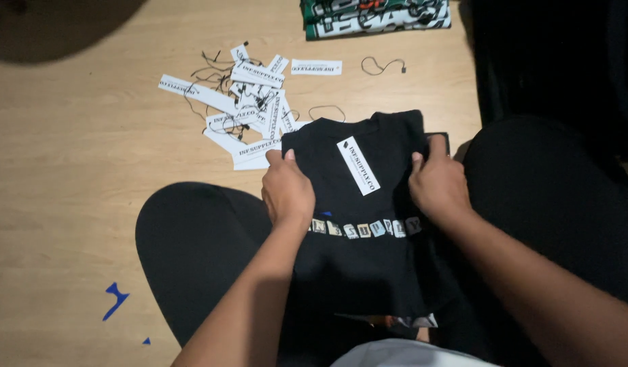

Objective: Attaching brand tags to t-shirts using plastic fasteners and stacking the finished items.

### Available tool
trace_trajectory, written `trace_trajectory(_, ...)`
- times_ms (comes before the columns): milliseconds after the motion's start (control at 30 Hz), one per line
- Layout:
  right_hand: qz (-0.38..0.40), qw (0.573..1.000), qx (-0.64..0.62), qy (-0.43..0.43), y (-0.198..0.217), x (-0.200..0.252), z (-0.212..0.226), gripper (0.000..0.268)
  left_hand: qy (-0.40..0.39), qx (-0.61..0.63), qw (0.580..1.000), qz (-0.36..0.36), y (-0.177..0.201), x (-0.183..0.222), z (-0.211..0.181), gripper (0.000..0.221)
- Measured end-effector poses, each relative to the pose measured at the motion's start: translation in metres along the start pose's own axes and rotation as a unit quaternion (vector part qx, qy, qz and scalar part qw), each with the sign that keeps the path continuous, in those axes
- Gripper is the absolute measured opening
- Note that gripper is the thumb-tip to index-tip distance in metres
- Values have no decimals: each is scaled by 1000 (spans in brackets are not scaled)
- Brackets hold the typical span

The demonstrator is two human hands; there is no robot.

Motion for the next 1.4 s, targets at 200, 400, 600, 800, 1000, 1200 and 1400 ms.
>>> trace_trajectory(200,-65,979,-55,183,30,33,48,38,-42,102,987,-118,-3,-9,4,31)
trace_trajectory(400,5,997,-74,-35,31,17,34,67,-46,94,995,7,5,-7,7,57)
trace_trajectory(600,74,996,22,44,3,5,10,26,-133,-105,984,60,-13,-5,10,28)
trace_trajectory(800,84,987,-52,126,36,40,36,60,-179,-6,983,37,16,14,-10,42)
trace_trajectory(1000,42,987,-80,130,91,51,65,78,-176,74,982,-9,57,30,-64,52)
trace_trajectory(1200,-73,980,-29,183,189,19,47,85,-332,159,925,-98,60,38,-164,50)
trace_trajectory(1400,-152,986,-7,72,298,22,24,84,-427,188,880,-86,30,57,-278,50)
Point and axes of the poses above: each hand's wrist, its own x-axis away from the middle knuckle, its own y-axis out of the back of the hand, z = x × y, the point moved 3 cm from there along -x, towards the middle knuckle, and after that the axes turned 9 degrees about -x, right-handed, at the moved point
